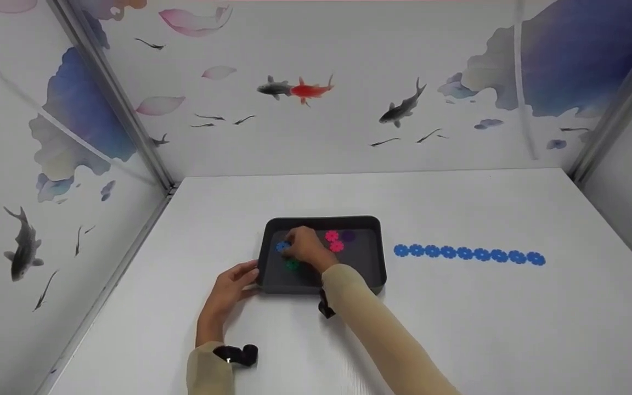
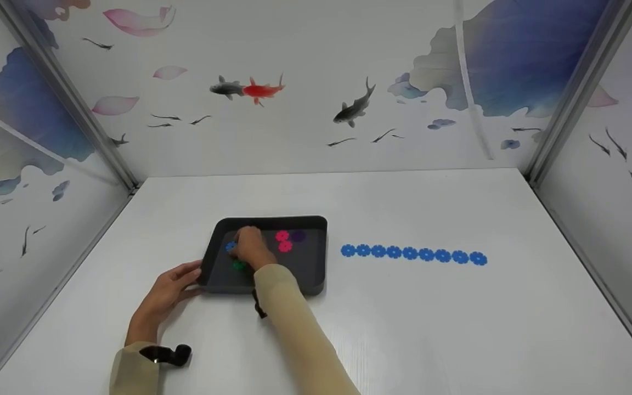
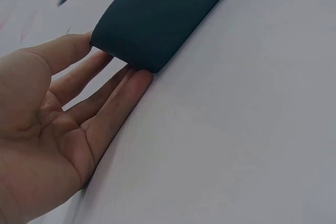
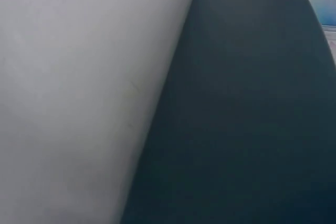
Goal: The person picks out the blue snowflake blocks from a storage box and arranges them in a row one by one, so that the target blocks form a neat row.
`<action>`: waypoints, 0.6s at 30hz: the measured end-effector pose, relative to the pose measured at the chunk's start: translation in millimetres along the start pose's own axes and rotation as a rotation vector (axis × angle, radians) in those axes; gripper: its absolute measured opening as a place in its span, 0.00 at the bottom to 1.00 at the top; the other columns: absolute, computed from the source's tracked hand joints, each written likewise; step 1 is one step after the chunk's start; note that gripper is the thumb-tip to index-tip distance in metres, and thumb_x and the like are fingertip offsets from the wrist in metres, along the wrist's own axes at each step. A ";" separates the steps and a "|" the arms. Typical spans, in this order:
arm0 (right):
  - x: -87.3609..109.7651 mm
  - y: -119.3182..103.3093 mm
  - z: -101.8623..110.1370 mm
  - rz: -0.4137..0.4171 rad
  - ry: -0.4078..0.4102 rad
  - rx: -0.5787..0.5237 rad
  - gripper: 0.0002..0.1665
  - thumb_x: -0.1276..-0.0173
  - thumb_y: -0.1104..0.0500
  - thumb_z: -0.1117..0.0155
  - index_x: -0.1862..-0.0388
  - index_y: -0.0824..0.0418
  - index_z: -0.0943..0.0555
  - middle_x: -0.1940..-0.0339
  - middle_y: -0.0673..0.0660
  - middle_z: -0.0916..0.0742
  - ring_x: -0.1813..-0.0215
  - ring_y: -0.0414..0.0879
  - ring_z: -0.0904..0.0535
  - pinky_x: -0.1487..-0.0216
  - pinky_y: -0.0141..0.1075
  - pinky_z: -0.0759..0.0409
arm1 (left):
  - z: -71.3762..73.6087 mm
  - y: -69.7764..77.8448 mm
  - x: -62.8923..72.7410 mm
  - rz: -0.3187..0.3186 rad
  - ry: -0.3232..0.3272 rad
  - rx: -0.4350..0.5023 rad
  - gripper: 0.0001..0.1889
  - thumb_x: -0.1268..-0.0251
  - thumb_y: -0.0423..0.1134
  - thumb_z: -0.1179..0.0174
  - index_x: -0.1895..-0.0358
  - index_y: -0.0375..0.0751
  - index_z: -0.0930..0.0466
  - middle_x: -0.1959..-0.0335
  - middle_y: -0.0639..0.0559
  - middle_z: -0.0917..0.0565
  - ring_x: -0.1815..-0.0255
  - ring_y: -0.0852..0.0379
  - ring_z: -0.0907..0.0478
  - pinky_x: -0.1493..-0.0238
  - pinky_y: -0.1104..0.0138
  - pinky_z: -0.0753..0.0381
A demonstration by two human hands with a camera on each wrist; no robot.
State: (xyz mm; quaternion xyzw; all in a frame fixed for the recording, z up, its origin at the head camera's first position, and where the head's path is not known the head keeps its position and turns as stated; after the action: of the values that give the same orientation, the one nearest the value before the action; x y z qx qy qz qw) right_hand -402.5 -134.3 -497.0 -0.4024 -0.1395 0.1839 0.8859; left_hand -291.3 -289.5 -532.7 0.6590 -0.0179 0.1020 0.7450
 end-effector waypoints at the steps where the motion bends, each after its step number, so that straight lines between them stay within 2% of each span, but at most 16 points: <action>1: -0.4 -0.5 -0.3 0.005 -0.001 0.008 0.23 0.34 0.61 0.29 0.42 0.68 0.19 0.44 0.63 0.14 0.45 0.52 0.18 0.38 0.46 0.17 | 0.1 0.1 0.4 -0.002 0.002 0.002 0.22 0.27 0.39 0.40 0.34 0.36 0.25 0.35 0.37 0.21 0.36 0.44 0.21 0.41 0.55 0.15; 9: -2.3 -3.8 -0.9 0.025 -0.002 0.066 0.23 0.35 0.62 0.29 0.42 0.68 0.18 0.44 0.63 0.14 0.44 0.51 0.18 0.39 0.46 0.16 | 0.4 -1.6 0.5 0.004 0.001 0.007 0.21 0.27 0.39 0.41 0.34 0.36 0.24 0.36 0.38 0.21 0.38 0.47 0.20 0.40 0.55 0.15; 18: -1.7 -7.9 -2.1 0.037 -0.004 0.129 0.17 0.33 0.61 0.30 0.48 0.68 0.16 0.49 0.62 0.13 0.50 0.50 0.17 0.44 0.44 0.14 | 0.0 -2.1 -0.1 0.003 0.001 0.007 0.21 0.26 0.37 0.42 0.34 0.36 0.25 0.35 0.37 0.21 0.38 0.47 0.21 0.41 0.57 0.15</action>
State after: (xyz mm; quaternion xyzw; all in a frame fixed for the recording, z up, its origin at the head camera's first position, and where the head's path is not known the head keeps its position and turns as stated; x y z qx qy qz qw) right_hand -401.6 -141.2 -492.5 -0.3466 -0.1216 0.2098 0.9061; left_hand -291.0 -289.7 -534.8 0.6615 -0.0182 0.1035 0.7425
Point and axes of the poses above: each hand's wrist, its own x-axis away from the middle knuckle, its own z-axis out of the back of the hand, y = z × x, the point moved 10 cm from there along -x, towards the middle knuckle
